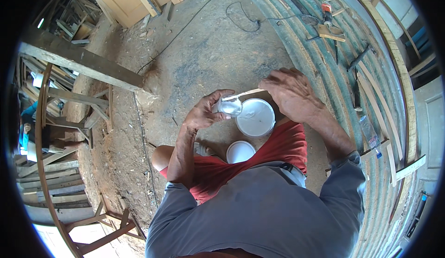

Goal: The person pours a white liquid from a plastic cup into a white bucket and stirs it using a wooden stick. The person then walks to another area, picks up a small orange container, and continues to handle the white substance with the stick.

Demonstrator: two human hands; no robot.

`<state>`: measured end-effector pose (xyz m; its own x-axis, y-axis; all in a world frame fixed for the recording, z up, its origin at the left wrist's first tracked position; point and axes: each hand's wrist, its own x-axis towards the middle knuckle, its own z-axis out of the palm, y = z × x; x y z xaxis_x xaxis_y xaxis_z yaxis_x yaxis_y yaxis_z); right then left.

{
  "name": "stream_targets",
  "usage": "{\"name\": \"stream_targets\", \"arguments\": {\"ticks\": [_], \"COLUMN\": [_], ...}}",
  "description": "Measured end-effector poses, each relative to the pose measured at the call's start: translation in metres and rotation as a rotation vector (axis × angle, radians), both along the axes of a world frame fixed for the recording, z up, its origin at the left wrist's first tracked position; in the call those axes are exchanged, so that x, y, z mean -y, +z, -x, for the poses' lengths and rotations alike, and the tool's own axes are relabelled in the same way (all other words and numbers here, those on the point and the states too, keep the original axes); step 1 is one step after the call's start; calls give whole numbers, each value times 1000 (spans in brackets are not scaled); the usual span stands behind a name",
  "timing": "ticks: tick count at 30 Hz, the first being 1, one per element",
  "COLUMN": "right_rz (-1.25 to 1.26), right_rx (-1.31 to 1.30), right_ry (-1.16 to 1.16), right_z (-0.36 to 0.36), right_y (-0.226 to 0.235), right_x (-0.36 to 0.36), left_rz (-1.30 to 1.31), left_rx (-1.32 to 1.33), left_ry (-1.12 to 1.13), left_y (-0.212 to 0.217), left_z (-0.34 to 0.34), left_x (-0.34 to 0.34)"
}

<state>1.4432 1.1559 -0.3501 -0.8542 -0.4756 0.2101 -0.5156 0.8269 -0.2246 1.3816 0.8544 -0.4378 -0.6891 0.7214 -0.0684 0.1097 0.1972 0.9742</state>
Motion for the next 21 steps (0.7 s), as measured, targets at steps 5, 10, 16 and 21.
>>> {"name": "stream_targets", "arguments": {"ticks": [5, 10, 16, 21], "right_rz": [-99, -138, -36, 14], "right_rx": [-68, 49, 117, 240], "right_ry": [112, 105, -74, -280], "right_z": [-2, -5, -6, -7], "right_y": [1, 2, 11, -30], "right_x": [19, 39, 11, -17], "left_rz": [23, 35, 121, 31], "left_rx": [-85, -41, -99, -98], "left_ry": [-136, -184, -104, 9], "left_y": [8, 3, 6, -1], "left_z": [-2, 1, 7, 16], "left_x": [-1, 7, 21, 30]}}
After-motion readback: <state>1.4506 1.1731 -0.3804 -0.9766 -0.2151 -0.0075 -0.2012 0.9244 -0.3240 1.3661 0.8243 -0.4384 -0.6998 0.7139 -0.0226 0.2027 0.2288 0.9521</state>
